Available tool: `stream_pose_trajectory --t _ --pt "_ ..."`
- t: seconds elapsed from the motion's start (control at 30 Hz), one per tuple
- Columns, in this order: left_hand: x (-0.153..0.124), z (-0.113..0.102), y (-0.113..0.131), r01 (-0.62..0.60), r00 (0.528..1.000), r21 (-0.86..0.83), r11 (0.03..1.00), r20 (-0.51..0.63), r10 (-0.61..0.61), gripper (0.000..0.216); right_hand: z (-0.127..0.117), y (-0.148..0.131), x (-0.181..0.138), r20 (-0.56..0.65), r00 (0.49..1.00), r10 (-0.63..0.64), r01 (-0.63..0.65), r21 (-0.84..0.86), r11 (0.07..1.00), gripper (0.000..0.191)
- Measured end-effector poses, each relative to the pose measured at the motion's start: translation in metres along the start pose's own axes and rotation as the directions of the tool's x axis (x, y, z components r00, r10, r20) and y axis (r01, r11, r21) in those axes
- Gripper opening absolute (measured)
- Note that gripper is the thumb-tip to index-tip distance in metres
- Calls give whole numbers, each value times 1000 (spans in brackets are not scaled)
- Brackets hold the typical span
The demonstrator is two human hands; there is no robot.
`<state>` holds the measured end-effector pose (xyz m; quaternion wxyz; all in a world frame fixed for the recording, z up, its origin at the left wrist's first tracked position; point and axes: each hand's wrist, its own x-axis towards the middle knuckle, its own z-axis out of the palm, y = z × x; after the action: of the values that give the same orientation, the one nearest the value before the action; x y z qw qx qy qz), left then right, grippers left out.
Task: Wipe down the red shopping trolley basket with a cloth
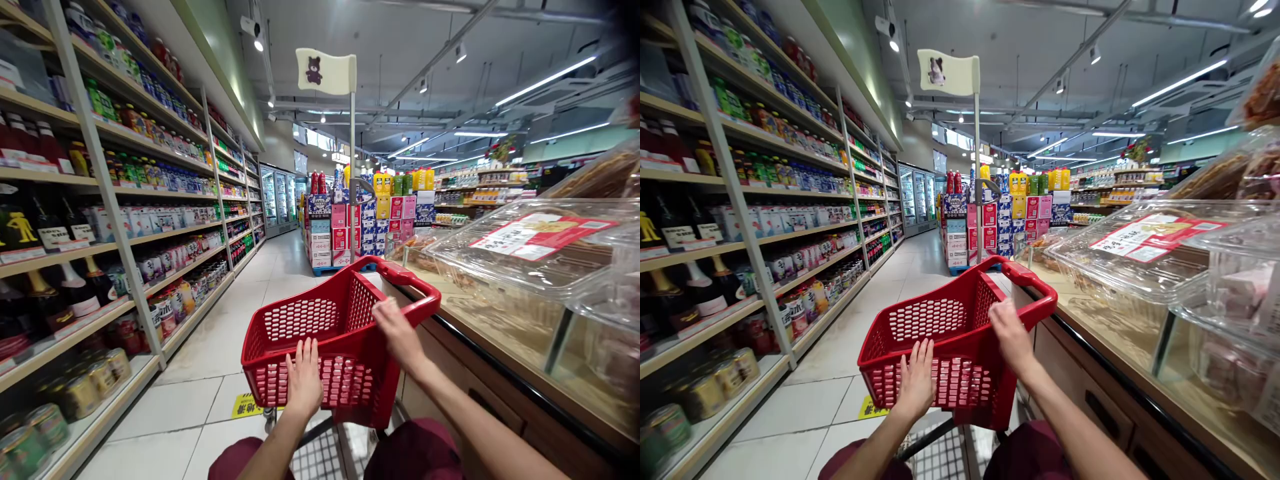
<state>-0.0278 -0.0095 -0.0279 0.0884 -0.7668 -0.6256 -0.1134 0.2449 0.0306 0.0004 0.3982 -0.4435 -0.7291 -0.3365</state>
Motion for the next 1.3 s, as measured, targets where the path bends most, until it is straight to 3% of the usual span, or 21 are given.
stream_pose_trajectory --t 0.07,0.1,0.2,0.27,0.3,0.4,0.47,0.6,0.63,0.8,0.83,0.97,1.03,1.17,1.3 --pt "-5 -1 3 -4 1000 17 1000 10 4 79 5 -14 -3 59 992 -115 111 76 991 41" --pt "-7 -2 3 0 1000 29 1000 20 -1 80 5 -14 -4 61 992 -109 104 84 991 41" --pt "-7 -6 1 16 998 50 999 58 -19 81 -1 2 -3 -40 992 121 -121 -12 993 44" --pt "-5 -7 -2 13 996 47 999 89 -17 82 1 3 0 -87 976 199 -204 -64 977 45" --pt "-4 -7 -4 12 994 45 999 104 -17 82 5 -4 1 -75 983 170 -175 -66 982 44" --pt "0 -5 -11 7 991 59 998 132 -15 82 20 -29 5 41 997 -72 71 4 997 41" --pt "0 -2 -13 -4 992 68 998 124 -4 81 22 -32 8 75 989 -126 124 24 992 39" --pt "-1 1 -10 -9 996 39 999 89 5 77 13 -15 9 -52 984 172 -175 -84 981 41" --pt "-2 0 -9 -4 996 29 1000 86 2 77 13 -18 8 -63 980 191 -196 -84 977 41" --pt "-8 0 -20 -31 997 7 999 69 31 74 30 -59 1 60 989 -137 131 92 987 39" --pt "-11 1 -27 -12 998 12 1000 61 11 74 33 -61 0 62 990 -125 119 101 988 39" --pt "-23 7 -50 70 997 26 997 12 -71 74 42 -67 -1 -13 991 130 -129 61 990 43" --pt "-28 9 -56 60 998 18 998 0 -60 73 53 -89 -3 -11 993 115 -113 113 987 44" --pt "-33 10 -70 62 998 7 998 -3 -62 73 74 -140 -4 64 995 -78 58 274 960 41" --pt "-39 13 -88 175 984 15 984 -23 -175 74 76 -134 -4 48 998 35 -47 265 963 45"
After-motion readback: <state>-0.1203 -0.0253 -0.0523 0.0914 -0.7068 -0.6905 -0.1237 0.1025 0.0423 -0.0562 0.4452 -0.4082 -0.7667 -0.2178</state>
